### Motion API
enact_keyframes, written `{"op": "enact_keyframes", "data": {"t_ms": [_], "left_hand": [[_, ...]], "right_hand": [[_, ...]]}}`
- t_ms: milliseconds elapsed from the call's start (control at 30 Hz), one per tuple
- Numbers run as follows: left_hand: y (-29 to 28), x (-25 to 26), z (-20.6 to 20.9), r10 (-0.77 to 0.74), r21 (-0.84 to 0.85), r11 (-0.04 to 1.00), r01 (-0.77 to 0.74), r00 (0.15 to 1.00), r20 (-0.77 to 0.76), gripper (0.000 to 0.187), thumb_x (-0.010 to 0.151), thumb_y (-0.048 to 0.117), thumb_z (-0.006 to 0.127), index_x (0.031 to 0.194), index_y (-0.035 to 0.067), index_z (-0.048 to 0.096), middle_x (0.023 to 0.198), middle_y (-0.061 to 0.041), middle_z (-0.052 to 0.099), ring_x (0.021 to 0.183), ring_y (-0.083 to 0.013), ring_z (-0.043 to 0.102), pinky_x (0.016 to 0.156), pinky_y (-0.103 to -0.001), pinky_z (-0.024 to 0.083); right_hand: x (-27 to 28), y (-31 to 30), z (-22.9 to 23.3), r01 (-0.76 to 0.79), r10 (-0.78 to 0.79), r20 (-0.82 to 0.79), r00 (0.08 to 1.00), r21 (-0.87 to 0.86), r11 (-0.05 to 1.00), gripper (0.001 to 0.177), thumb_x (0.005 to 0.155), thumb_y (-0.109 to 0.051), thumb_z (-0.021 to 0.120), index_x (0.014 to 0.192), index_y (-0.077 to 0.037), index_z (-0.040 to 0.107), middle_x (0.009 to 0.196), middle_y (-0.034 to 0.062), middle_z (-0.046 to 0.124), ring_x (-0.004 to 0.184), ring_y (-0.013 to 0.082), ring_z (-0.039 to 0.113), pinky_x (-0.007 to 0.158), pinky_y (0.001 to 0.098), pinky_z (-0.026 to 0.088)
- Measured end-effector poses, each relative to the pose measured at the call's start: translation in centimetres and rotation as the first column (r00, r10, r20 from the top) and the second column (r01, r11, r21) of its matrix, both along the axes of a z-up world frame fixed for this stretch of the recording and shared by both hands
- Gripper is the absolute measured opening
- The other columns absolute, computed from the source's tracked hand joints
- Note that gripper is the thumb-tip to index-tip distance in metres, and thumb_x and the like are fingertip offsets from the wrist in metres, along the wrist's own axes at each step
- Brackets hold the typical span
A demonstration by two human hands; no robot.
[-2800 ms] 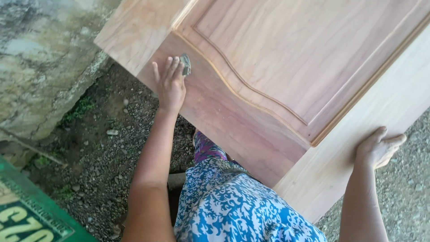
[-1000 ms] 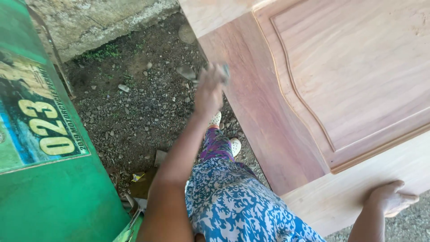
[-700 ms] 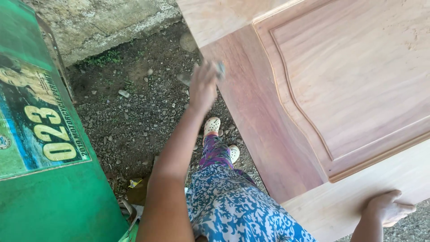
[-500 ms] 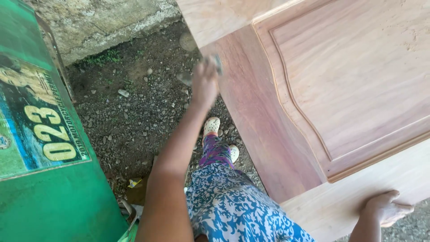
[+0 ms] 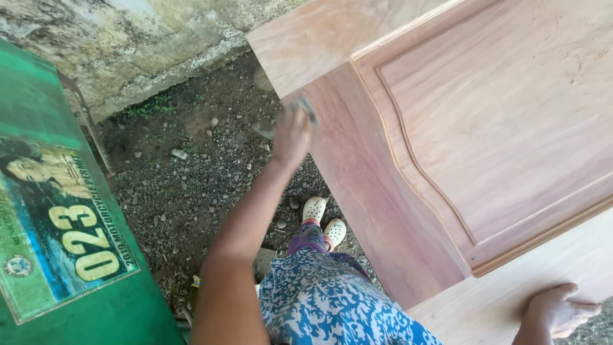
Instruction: Sanding the decorative grooves and surface of a wooden door panel using a small piece of sandpaper.
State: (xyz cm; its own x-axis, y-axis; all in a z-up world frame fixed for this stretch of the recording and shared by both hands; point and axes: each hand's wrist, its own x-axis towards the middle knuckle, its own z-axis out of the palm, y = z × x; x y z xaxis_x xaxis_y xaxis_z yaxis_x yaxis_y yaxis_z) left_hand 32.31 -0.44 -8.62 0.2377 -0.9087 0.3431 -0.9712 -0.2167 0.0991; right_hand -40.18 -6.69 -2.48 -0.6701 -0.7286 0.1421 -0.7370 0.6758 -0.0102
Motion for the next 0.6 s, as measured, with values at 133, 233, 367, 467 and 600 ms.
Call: {"op": "enact_keyframes", "data": {"t_ms": [133,233,367,467,600], "left_hand": [[3.8,-4.2,1.8,-0.186,0.057,0.981,0.185,0.982,0.019,0.015,0.089,0.008,0.073,0.101,-0.001,0.075,0.106,-0.014,0.067,0.102,-0.0255,0.059,0.091,-0.038,0.056],[1.9,-1.5,0.9,-0.363,0.052,0.931,0.360,0.930,0.058,0.018,0.091,0.005,0.072,0.107,-0.002,0.075,0.108,-0.016,0.067,0.100,-0.0264,0.058,0.090,-0.038,0.056],[-2.7,2.8,-1.0,-0.122,-0.019,0.992,0.124,0.990,0.069,0.010,0.090,0.004,0.072,0.096,-0.004,0.074,0.108,-0.016,0.067,0.105,-0.0261,0.060,0.091,-0.037,0.057],[-2.4,-0.6,0.7,-0.156,-0.081,0.987,0.139,0.953,-0.260,0.007,0.094,0.000,0.071,0.097,-0.006,0.072,0.105,-0.018,0.066,0.100,-0.0264,0.060,0.088,-0.037,0.057],[0.6,-5.5,3.6,-0.404,-0.150,0.901,0.408,0.913,0.055,0.015,0.080,0.001,0.071,0.095,-0.003,0.071,0.108,-0.016,0.067,0.110,-0.0306,0.064,0.096,-0.036,0.061]], "right_hand": [[1.6,1.0,1.4,-0.024,0.029,0.081,0.996,-0.056,0.998,0.064,0.116,-0.041,0.039,0.155,0.007,0.024,0.138,0.0288,0.058,0.113,0.0459,0.064,0.087,0.0585,0.053],[1.6,0.6,1.0,-0.040,0.040,-0.001,0.999,-0.046,0.998,0.070,0.111,-0.042,0.040,0.160,0.006,0.024,0.133,0.0322,0.058,0.109,0.0492,0.063,0.083,0.0605,0.051],[1.9,1.0,1.2,-0.036,0.038,0.021,0.999,-0.082,0.996,0.064,0.115,-0.042,0.042,0.157,0.004,0.028,0.133,0.0315,0.059,0.108,0.0492,0.063,0.083,0.0604,0.051],[1.6,1.1,1.0,-0.093,0.094,0.009,0.996,-0.118,0.989,0.061,0.113,-0.039,0.044,0.151,0.006,0.031,0.133,0.0328,0.059,0.109,0.0497,0.064,0.083,0.0596,0.052],[6.1,1.2,4.2,0.003,0.002,0.093,0.996,-0.047,0.999,0.052,0.120,-0.043,0.044,0.146,0.002,0.035,0.130,0.0295,0.061,0.109,0.0497,0.064,0.084,0.0621,0.051]]}}
